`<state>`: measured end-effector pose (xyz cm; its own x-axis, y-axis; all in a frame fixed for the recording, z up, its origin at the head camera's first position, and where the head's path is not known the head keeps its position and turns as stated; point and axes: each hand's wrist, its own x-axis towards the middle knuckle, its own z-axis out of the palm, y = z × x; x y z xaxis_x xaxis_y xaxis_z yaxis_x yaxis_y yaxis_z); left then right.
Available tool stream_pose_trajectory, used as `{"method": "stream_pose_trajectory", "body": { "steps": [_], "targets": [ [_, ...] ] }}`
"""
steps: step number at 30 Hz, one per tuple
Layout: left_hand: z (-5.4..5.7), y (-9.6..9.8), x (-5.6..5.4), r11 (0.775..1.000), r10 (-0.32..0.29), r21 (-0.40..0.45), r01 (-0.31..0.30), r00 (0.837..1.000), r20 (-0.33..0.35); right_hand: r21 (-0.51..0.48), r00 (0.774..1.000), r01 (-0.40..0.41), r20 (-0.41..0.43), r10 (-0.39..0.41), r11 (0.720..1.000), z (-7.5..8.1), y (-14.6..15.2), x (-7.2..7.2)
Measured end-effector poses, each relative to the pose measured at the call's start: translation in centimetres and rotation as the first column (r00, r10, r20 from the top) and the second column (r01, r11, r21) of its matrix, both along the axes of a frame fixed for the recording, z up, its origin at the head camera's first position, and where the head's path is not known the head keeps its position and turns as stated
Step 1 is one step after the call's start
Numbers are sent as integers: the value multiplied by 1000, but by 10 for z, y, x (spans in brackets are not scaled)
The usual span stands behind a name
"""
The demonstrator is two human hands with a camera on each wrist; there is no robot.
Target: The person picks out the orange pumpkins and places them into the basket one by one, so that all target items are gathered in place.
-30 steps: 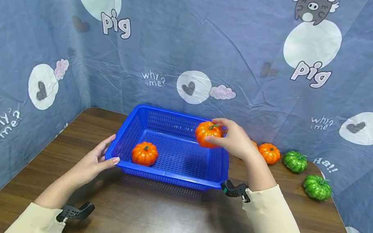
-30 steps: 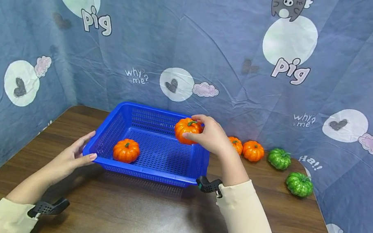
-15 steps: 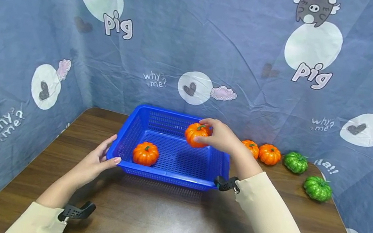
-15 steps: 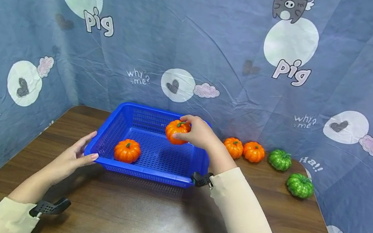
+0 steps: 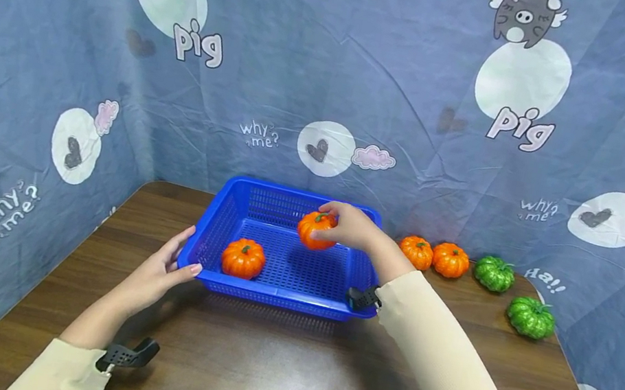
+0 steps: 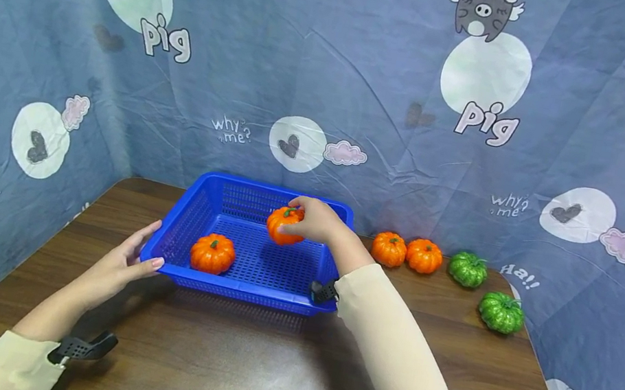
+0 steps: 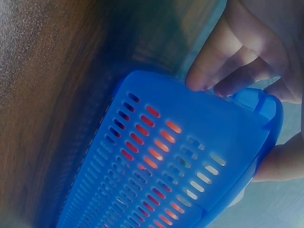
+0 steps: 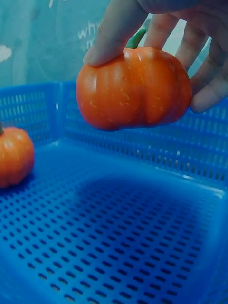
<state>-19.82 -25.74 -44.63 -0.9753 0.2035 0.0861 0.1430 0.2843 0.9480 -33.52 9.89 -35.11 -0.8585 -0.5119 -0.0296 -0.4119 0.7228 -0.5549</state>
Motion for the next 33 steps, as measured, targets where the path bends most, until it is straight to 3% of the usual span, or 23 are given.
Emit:
{"method": "stream_pose_trajectory", "body": {
  "steps": [10,19,25,33],
  "targets": [
    [0,0,1,999,19,-29,-19,1000,7,45,999,2,54,-5,999,-15,-15,-14],
    [0,0,0,1000,11,-24,-11,1000,-2,74,992,23,126,-32,997,-16,-24,-21],
    [1,-1,2,999,18,-27,-18,1000,1,37,983,41,175,-47,998,-17,-31,-24],
    [1,0,1,1000,11,-26,-11,1000,2,65,979,35,197,-48,997,-29,-34,-28]
  ]
}}
